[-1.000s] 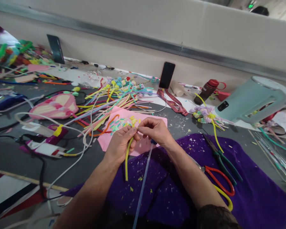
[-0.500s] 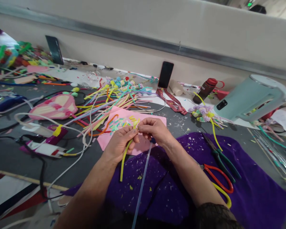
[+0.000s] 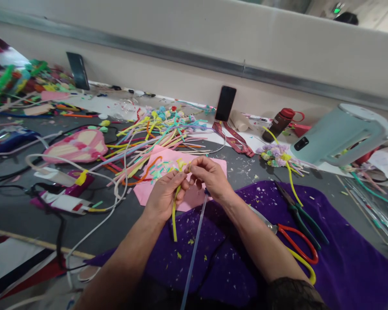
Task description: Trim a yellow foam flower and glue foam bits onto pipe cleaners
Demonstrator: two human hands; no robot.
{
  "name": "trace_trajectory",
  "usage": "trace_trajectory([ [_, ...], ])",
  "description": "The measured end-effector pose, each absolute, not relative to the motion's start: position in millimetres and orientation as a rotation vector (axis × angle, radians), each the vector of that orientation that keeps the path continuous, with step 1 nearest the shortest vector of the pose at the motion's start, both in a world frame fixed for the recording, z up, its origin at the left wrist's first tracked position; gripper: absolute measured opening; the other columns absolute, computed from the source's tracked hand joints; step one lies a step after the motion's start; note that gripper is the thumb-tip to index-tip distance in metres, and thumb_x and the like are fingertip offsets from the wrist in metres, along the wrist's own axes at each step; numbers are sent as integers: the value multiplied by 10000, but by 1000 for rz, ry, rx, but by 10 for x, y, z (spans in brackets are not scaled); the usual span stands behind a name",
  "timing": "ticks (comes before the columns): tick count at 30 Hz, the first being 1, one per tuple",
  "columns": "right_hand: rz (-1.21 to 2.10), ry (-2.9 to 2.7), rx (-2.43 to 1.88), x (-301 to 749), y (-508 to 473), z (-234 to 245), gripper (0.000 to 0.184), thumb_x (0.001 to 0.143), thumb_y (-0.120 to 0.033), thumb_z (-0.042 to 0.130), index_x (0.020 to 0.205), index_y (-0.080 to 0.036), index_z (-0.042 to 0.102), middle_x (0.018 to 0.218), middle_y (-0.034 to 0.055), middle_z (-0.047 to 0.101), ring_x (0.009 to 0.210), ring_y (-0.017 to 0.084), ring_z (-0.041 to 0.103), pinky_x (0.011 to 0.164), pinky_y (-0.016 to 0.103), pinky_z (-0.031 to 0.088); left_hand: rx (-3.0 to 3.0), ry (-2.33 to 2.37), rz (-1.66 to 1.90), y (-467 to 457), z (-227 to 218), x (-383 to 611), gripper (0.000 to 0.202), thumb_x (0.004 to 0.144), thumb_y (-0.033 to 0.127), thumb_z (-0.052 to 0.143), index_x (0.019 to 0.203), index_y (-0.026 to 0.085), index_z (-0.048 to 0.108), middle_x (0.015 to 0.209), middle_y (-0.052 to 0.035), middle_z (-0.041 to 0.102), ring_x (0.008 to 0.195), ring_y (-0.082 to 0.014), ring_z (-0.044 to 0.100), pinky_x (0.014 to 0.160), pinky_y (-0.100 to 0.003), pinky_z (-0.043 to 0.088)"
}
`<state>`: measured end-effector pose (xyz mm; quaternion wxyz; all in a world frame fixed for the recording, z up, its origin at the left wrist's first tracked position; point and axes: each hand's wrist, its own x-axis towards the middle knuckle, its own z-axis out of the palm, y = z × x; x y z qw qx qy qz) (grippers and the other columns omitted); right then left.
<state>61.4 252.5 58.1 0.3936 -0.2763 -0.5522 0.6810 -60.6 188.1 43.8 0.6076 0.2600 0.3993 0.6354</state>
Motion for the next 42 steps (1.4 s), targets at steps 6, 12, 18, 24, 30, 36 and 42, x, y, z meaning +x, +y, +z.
trace_trajectory([
  [6,1661,-1591,-792,726,2586,676,113,730,-250,660,801,-162,657,567,-55,562,422,51,462,397,176,360,595,1005,1449,1884,463,-615,278,674,360,719,634,129,569,524,24,613,288,-22,400,293,-151,280],
  [12,1686,-1645,-773,742,2570,691,203,704,-265,706,861,-166,624,605,-52,585,433,53,486,405,177,395,620,1004,1421,1879,469,-604,276,666,374,721,650,130,592,503,27,610,286,-26,402,291,-148,279],
  [18,1674,-1663,-812,730,2566,685,197,698,-260,714,829,-160,606,580,-55,580,420,56,492,379,164,374,660,1008,1406,1867,476,-597,289,691,365,701,590,128,569,434,38,560,261,-23,372,277,-145,267],
  [24,1671,-1732,-877,726,2530,711,210,771,-339,647,703,-148,594,462,-61,519,364,43,398,351,154,290,646,978,1431,1879,444,-629,287,702,363,702,610,128,566,486,32,590,277,-24,406,280,-138,296],
  [30,1938,-1563,-738,745,2554,655,205,771,-324,670,742,-134,598,551,-45,551,368,15,354,345,144,193,644,931,1385,1878,458,-633,305,700,383,705,627,128,552,484,31,591,262,-28,395,261,-143,285],
  [36,2165,-1358,-603,715,2611,554,246,729,-320,720,699,-109,597,530,-47,527,327,-4,304,337,151,140,669,853,1362,1866,470,-616,301,702,368,711,630,128,543,484,38,588,251,-25,374,244,-143,271],
  [42,2275,-1308,-554,713,2655,440,329,676,-384,753,661,-123,554,490,-66,499,303,-8,238,324,153,129,675,879,1355,1854,444,-595,281,715,349,701,629,134,541,483,47,578,261,-26,387,253,-138,271],
])
